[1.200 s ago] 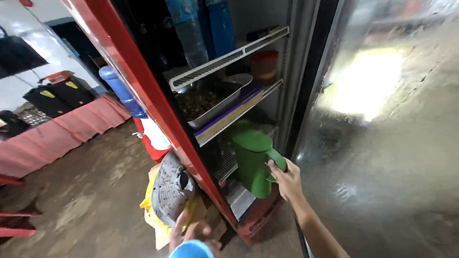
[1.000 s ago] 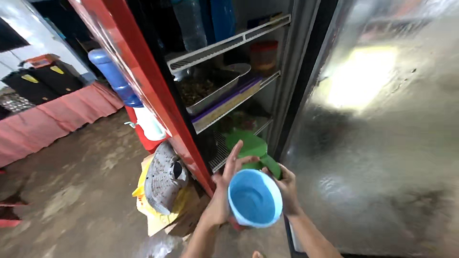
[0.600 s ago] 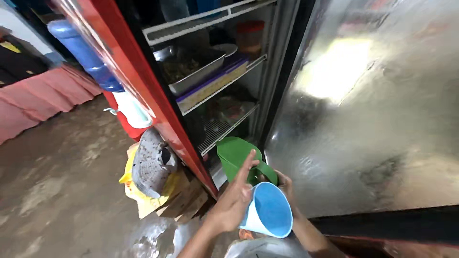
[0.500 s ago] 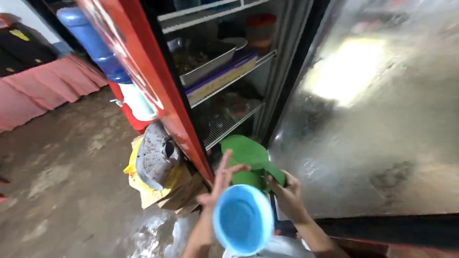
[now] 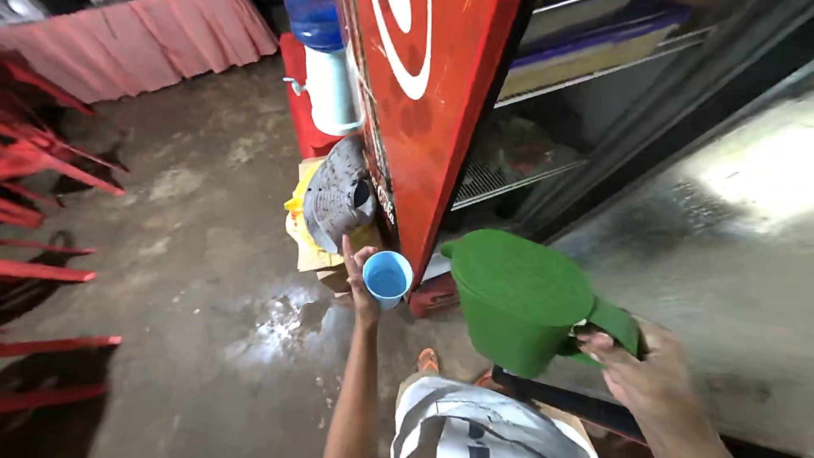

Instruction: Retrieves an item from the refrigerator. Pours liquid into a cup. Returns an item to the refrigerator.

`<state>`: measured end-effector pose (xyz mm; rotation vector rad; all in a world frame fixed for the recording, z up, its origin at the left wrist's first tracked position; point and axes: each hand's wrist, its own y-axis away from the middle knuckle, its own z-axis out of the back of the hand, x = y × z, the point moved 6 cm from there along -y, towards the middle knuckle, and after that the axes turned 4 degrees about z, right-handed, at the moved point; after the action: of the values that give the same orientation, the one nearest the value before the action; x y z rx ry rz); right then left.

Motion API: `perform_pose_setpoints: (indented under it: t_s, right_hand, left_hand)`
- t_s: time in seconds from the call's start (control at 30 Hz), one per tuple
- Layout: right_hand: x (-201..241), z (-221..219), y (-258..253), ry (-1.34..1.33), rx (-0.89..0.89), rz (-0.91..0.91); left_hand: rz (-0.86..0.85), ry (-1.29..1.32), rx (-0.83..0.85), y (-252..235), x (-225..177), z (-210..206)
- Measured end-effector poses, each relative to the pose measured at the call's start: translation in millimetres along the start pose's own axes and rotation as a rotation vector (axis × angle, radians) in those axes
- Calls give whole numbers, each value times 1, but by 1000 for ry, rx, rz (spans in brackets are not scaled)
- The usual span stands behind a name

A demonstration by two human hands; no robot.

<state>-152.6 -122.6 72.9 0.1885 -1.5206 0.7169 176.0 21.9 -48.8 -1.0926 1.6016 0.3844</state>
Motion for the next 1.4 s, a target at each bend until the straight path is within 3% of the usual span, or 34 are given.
perform_pose_setpoints:
  t_s: [0.5, 0.93, 1.4]
  right_hand:
    - [27, -22, -25, 465, 271, 42]
    - [39, -20, -35, 547, 294, 29]
    - [48, -16, -43, 615, 232, -8]
  left_hand:
    - [99, -3, 193, 3, 33, -30]
    - [163, 46, 272, -3, 37, -51]
    - [127, 100, 232, -15, 48, -63]
